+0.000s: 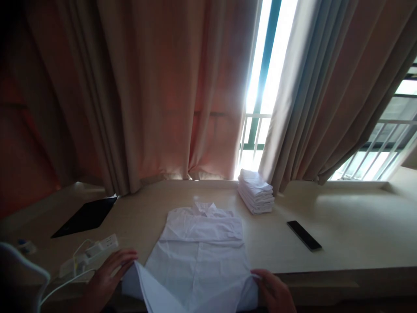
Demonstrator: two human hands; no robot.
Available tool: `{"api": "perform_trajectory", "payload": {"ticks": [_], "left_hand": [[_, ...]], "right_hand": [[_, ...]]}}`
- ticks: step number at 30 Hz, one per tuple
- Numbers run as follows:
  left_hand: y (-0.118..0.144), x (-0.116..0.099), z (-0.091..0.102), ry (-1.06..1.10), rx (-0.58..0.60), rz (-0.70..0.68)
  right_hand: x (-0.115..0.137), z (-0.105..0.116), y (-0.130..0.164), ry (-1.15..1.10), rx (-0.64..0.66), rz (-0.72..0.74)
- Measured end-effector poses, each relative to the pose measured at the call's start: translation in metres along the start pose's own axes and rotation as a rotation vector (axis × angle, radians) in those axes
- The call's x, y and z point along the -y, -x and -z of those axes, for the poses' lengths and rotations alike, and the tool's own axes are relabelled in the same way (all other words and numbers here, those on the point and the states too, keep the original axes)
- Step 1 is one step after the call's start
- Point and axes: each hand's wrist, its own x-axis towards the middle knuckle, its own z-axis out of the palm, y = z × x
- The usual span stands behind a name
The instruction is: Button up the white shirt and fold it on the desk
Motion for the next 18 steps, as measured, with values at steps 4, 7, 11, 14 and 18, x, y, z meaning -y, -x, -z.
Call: {"api": "perform_trajectory", "payload": {"ticks": [4, 7, 11, 14, 18], "left_hand": [[-0.107, -0.003, -0.024, 0.073, -0.005, 0.046], [-0.198, 0.008, -0.052, 0.155, -0.034, 0.068], [-0.311, 0.049, -0.112, 0.222, 0.032, 0.061], [-0.373, 0.096, -0.17, 0.193, 0.128, 0.137], [-0.414, 0.166, -0.236, 0.161, 0.167, 0.325]], "right_hand": [[0.012, -0.015, -0.11, -0.028, -0.098, 0.129], [0.019, -0.025, -0.208, -0.053, -0.176, 0.188], [-0.005, -0.046, -0.341, -0.03, -0.183, 0.204], [-0.054, -0.076, -0.423, 0.041, -0.145, 0.159], [-0.141, -0.12, -0.492, 0.143, -0.067, 0.014]]}}
